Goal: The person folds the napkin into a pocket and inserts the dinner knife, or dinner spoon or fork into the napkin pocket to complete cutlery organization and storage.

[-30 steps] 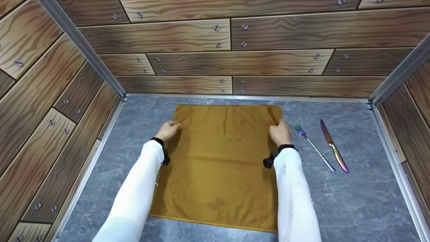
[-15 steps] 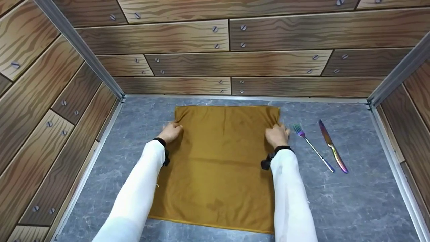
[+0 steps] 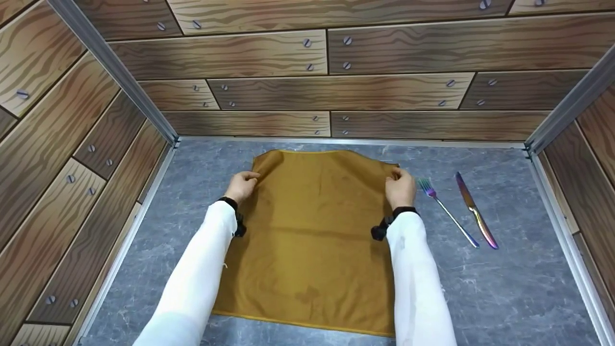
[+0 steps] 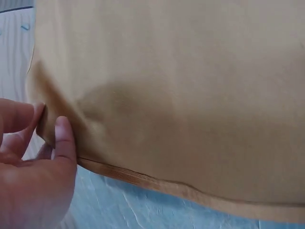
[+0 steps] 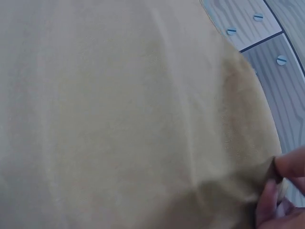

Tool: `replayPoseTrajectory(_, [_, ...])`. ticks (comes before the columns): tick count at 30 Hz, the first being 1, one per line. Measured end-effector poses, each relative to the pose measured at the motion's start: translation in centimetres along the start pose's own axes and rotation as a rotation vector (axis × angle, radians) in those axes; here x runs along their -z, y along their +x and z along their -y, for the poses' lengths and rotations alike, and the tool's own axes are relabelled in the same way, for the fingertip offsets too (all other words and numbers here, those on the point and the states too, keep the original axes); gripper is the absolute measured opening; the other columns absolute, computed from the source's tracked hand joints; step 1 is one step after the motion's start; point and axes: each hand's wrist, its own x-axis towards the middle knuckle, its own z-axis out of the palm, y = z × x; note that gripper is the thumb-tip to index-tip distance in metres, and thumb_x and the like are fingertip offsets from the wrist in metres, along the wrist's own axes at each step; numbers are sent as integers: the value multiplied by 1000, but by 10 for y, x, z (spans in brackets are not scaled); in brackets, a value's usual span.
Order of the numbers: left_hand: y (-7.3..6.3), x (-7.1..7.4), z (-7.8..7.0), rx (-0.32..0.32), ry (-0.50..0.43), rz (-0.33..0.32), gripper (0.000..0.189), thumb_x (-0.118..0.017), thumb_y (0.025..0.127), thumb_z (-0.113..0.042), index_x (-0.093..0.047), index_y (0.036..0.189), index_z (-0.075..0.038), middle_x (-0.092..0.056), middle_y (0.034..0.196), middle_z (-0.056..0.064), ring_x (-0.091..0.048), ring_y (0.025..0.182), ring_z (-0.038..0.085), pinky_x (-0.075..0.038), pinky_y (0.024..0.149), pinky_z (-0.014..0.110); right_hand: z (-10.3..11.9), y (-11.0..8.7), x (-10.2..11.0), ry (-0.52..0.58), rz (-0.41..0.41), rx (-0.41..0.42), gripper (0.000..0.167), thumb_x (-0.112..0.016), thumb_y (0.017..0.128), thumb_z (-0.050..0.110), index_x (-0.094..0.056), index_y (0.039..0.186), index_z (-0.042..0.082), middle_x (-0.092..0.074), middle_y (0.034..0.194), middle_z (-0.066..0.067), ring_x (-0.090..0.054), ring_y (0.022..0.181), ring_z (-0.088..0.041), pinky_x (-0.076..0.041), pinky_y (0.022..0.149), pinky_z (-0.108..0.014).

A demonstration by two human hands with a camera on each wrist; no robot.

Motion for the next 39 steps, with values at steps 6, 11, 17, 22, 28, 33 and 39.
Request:
replayPoseTrajectory(6, [-1,0,-3,67,-141,3,33,-47,100,-1,-67,127,0,-62,135,17,-60,120,29,-53,94,34,2,2,-1,-17,33,17,43,-50,97,1,-53,139,-6,-51,144,-27,-44,138,-37,-39,113,-44])
replayPoseTrajectory(11, [3,0,-4,97,-164,42,51,-40,95,8,-54,143,-3,-53,146,16,-57,121,28,-54,67,25,3,3,0,-36,22,53,39,-47,103,10,-56,138,-5,-53,143,-26,-58,123,-35,-51,101,-36])
replayPoseTrajectory(17, [8,0,-8,-6,-129,19,52,-44,91,8,-52,142,2,-50,147,20,-53,129,29,-57,88,31,9,5,2,24,-37,110,37,-46,100,3,-59,134,-6,-52,141,-28,-65,69,-2,-51,63,-8])
replayPoseTrajectory(22, [11,-1,-16,-97,-189,-84,32,-54,99,-7,-65,127,4,-61,129,20,-68,105,32,-57,90,31,17,4,3,104,-88,127,35,-50,101,6,-62,132,-3,-58,128,-22,-62,68,1,-57,71,-16])
replayPoseTrajectory(28, [13,2,-21,-18,-423,-82,30,-54,101,-7,-63,128,1,-65,117,20,-64,71,20,-59,58,26,22,4,6,159,-92,108,44,-50,100,7,-52,144,5,-58,126,-15,-57,66,-4,-58,60,-20])
replayPoseTrajectory(33, [15,8,-22,35,-364,-51,48,-43,96,6,-56,141,-4,-60,136,17,-52,48,9,-52,44,22,24,6,12,140,-21,87,58,-38,94,-3,-43,151,6,-47,152,-16,-57,58,-5,-56,55,-20])
replayPoseTrajectory(39, [17,14,-26,-35,-322,-119,40,-48,97,2,-62,133,-1,-64,130,19,-65,57,16,-61,62,32,25,7,14,204,-47,109,43,-47,97,0,-56,138,-4,-61,127,-21,-63,69,-4,-60,63,-21])
